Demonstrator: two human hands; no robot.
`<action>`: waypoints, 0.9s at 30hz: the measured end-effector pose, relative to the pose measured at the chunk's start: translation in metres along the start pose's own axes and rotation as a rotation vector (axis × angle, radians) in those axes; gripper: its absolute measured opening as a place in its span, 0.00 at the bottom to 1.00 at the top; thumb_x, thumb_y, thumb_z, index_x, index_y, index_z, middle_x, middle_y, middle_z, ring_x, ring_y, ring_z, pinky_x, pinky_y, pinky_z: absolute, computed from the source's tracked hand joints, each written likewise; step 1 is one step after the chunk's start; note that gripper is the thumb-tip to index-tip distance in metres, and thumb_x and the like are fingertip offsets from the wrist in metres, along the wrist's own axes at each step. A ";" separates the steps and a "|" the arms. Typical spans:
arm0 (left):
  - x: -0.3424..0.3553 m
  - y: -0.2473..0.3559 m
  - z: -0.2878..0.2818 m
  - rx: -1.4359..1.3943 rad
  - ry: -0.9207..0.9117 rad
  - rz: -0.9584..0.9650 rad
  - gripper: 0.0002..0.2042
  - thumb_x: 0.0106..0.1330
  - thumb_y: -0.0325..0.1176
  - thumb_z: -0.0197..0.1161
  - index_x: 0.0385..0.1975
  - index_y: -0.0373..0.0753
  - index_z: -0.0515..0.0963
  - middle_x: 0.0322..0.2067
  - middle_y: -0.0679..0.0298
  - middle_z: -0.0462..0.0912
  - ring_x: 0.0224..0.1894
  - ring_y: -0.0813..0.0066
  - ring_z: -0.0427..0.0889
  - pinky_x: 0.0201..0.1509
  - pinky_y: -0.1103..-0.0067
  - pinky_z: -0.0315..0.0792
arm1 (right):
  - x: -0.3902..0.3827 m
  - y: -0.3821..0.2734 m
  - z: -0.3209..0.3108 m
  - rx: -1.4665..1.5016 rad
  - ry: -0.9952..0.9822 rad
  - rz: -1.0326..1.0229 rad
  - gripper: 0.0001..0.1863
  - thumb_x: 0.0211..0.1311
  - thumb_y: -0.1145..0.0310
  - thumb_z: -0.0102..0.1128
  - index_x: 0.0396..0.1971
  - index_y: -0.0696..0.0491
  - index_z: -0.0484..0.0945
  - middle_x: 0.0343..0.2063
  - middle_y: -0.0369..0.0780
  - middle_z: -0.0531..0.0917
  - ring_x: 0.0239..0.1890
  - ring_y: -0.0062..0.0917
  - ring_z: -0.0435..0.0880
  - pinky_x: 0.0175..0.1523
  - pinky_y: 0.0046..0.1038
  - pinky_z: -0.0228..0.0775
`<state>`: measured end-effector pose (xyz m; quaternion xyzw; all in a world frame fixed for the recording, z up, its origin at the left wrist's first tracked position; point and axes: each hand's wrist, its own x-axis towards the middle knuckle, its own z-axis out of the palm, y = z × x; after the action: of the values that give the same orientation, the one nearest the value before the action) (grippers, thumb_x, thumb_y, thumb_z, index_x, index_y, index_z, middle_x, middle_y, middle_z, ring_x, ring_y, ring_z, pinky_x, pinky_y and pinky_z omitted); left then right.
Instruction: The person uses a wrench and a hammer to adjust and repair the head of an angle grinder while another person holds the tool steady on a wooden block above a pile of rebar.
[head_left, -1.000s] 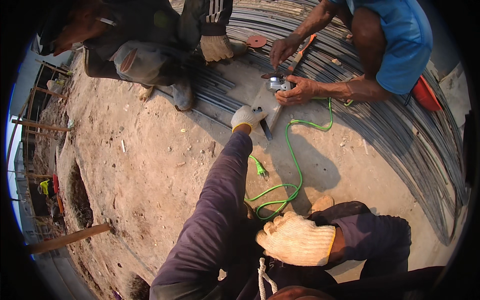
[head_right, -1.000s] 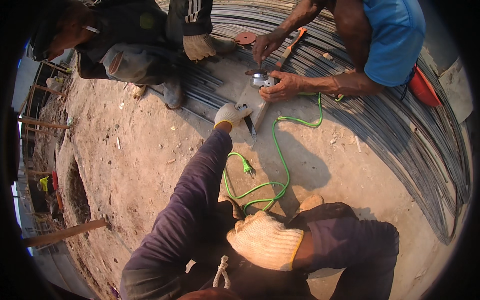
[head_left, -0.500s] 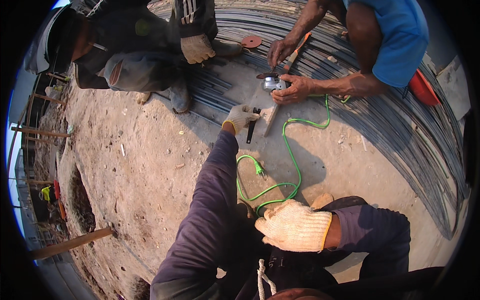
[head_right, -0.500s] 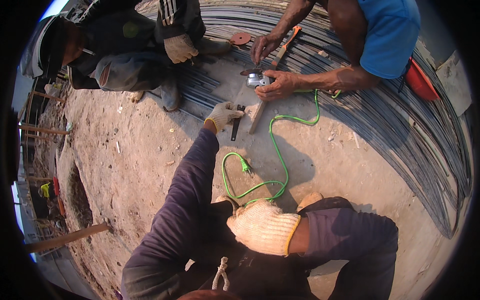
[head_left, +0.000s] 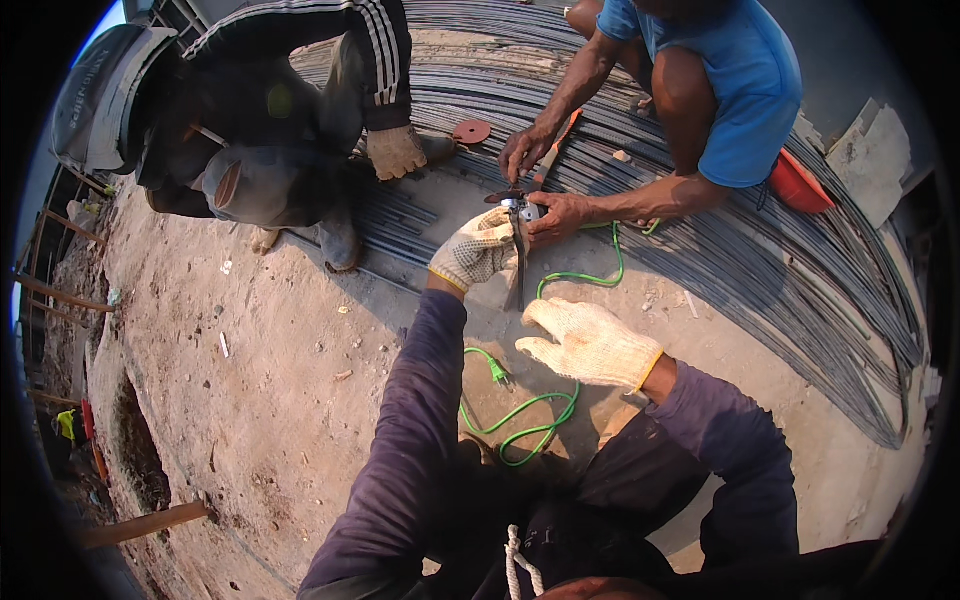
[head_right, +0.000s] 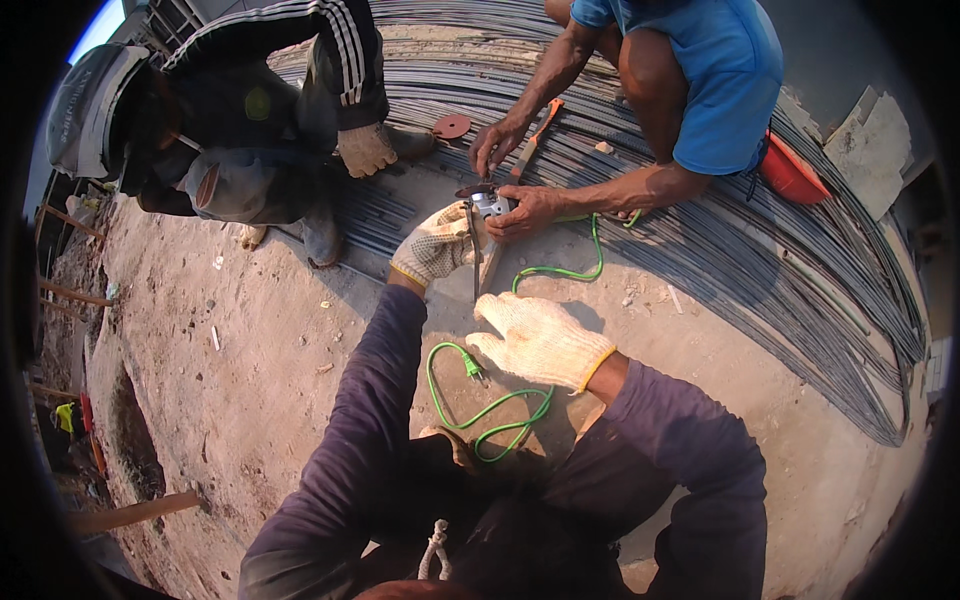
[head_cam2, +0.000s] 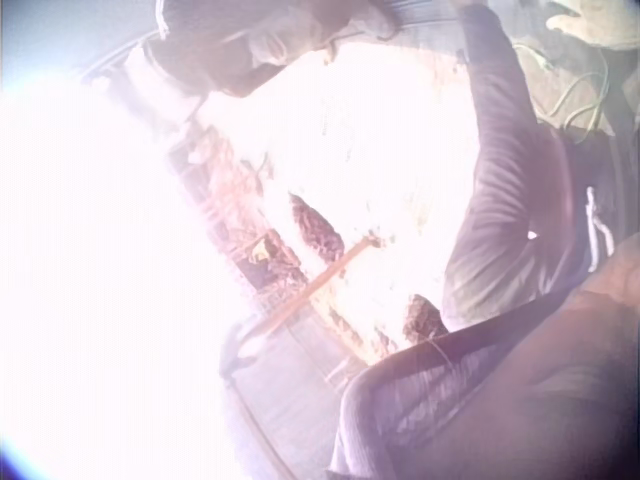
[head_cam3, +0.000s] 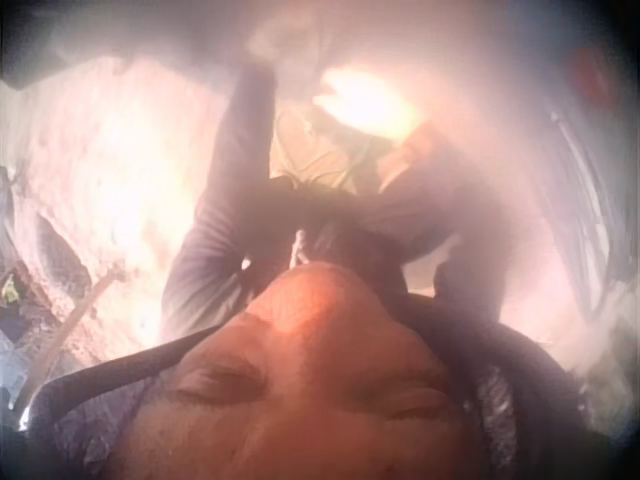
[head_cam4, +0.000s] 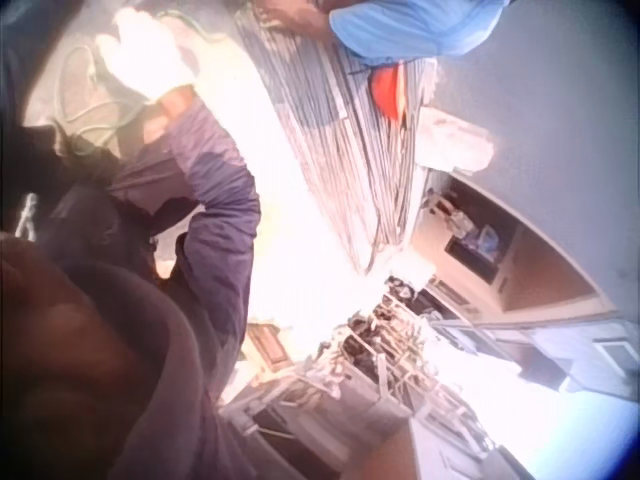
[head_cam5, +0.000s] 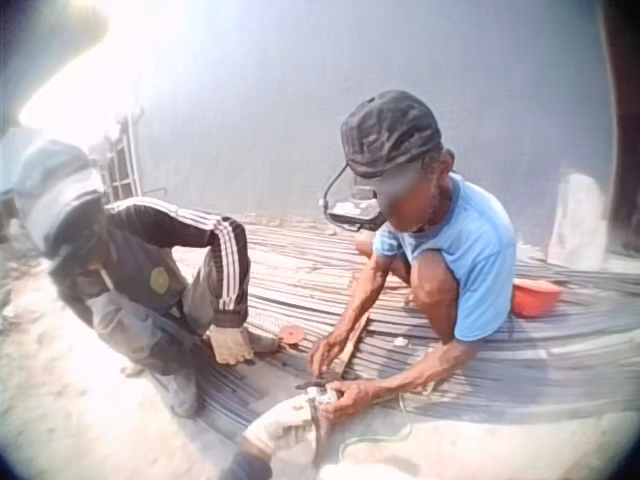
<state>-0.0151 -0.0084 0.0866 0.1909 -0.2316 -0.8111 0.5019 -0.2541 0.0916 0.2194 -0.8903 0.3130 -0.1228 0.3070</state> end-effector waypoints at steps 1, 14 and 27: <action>0.004 -0.003 0.011 -0.079 -0.055 0.008 0.15 0.69 0.28 0.63 0.54 0.36 0.75 0.43 0.56 0.85 0.40 0.62 0.88 0.41 0.66 0.86 | -0.001 0.002 -0.004 0.016 -0.003 0.019 0.17 0.68 0.55 0.58 0.41 0.55 0.74 0.35 0.51 0.82 0.40 0.48 0.82 0.43 0.43 0.75; 0.009 -0.032 0.034 -0.313 -0.251 -0.108 0.19 0.71 0.23 0.58 0.61 0.30 0.71 0.52 0.54 0.82 0.51 0.62 0.85 0.54 0.69 0.82 | 0.019 -0.004 -0.036 0.327 0.417 0.276 0.09 0.70 0.68 0.61 0.40 0.58 0.76 0.30 0.47 0.83 0.32 0.31 0.86 0.37 0.33 0.75; 0.013 -0.020 0.030 -0.275 -0.138 -0.021 0.15 0.71 0.27 0.60 0.55 0.31 0.74 0.45 0.52 0.83 0.46 0.59 0.86 0.51 0.64 0.84 | 0.020 -0.008 -0.027 0.383 0.282 0.408 0.11 0.71 0.64 0.61 0.41 0.57 0.75 0.29 0.39 0.81 0.29 0.21 0.80 0.36 0.27 0.73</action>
<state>-0.0512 -0.0064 0.0984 0.0667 -0.1503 -0.8515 0.4980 -0.2459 0.0704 0.2461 -0.7093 0.4959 -0.2378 0.4410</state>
